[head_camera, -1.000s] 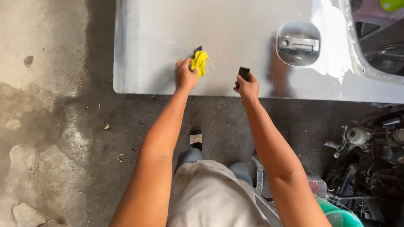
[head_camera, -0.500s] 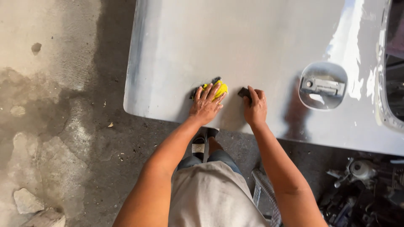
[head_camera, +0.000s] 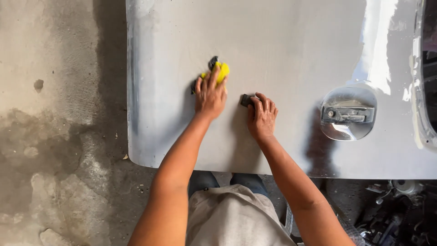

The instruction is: The person sands a white car door panel using a sanding block and a yellow cloth. They work on the flat surface and edges, occasionally dipping the tools into a green bucket of water to clean them before resuming the sanding process.

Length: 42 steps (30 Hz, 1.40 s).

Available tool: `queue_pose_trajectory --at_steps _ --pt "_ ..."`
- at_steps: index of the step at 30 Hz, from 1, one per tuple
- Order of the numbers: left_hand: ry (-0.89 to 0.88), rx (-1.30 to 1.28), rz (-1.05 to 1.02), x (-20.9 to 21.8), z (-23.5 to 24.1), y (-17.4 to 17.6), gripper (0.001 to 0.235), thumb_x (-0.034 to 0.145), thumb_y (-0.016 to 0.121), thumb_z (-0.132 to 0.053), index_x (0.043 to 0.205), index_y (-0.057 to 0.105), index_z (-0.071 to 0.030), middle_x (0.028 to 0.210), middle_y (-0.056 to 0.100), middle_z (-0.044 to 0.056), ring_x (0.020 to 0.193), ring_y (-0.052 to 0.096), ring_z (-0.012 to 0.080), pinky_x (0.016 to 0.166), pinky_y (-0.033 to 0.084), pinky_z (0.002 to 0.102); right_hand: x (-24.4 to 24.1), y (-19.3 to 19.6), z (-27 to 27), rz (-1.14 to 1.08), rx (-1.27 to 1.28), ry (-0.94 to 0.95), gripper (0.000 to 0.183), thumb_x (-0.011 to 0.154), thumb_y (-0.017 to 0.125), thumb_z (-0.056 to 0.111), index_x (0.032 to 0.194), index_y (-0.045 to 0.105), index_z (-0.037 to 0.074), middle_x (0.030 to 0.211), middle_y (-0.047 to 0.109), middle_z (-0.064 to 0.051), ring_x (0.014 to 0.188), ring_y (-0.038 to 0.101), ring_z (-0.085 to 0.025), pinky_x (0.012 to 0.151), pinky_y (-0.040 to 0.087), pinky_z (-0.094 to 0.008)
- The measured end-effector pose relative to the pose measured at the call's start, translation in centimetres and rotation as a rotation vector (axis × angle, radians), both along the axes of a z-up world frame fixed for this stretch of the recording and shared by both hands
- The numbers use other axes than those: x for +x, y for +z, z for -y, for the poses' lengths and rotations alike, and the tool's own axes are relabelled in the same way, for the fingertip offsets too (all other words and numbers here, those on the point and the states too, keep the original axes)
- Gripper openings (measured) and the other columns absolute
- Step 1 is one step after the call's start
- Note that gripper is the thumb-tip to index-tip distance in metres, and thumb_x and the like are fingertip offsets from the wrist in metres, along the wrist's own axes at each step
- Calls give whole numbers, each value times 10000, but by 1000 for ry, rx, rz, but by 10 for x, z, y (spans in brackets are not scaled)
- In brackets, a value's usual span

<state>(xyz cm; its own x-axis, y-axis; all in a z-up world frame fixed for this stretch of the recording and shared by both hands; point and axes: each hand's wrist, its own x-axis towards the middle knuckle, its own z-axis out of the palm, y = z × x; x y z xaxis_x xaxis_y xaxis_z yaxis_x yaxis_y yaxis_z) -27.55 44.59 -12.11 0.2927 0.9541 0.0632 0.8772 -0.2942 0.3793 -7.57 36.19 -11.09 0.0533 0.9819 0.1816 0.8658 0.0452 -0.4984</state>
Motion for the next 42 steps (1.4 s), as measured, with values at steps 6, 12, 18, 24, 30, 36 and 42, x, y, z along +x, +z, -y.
queue_pose_trajectory --at_steps 6,12,18,24,30,36,42 --pt "-433 -47 -10 -35 75 5 495 998 519 -373 1469 580 -233 1672 284 63 1498 324 322 1202 206 582 -11 3 -6 64 -25 -111 334 956 656 131 1273 641 236 1428 560 -4 1285 498 -303 1044 382 -485" --pt "-671 -10 -19 -5 -69 -2 451 1068 456 -280 1511 531 -314 1699 259 -7 1543 287 281 1238 184 574 -17 14 -10 110 -4 -164 374 921 658 116 1290 644 181 1435 552 -58 1294 503 -340 1034 395 -499" --pt "-676 39 -17 97 -225 -24 487 1057 457 -235 1532 516 -321 1691 221 5 1535 231 289 1220 160 594 -24 14 -17 170 58 -306 306 963 677 111 1260 671 183 1387 609 -39 1245 554 -317 1016 438 -458" --pt "-506 23 39 126 -224 -31 435 1080 480 -266 1507 562 -278 1671 289 17 1555 280 284 1271 173 573 -25 15 -20 154 69 -336 282 994 696 109 1265 670 184 1381 624 -19 1239 571 -298 1015 456 -447" --pt "-740 70 24 -18 -56 -3 461 1039 540 -280 1489 580 -194 1671 339 77 1521 349 309 1238 227 558 -24 15 -19 170 78 -307 308 959 683 110 1256 674 190 1363 623 -31 1232 558 -318 1017 449 -461" --pt "-849 23 12 -144 6 -16 442 1044 534 -326 1477 588 -253 1673 342 44 1520 344 292 1218 236 545 -26 14 -16 179 83 -304 290 1006 679 122 1289 664 182 1388 621 -38 1228 545 -330 1039 439 -464" --pt "-645 -12 -79 -134 -142 -22 448 1069 484 -322 1507 559 -272 1692 276 37 1553 262 289 1241 160 573 -28 9 -14 196 132 -308 289 1002 680 106 1285 678 167 1394 611 -83 1236 561 -338 1056 449 -468"
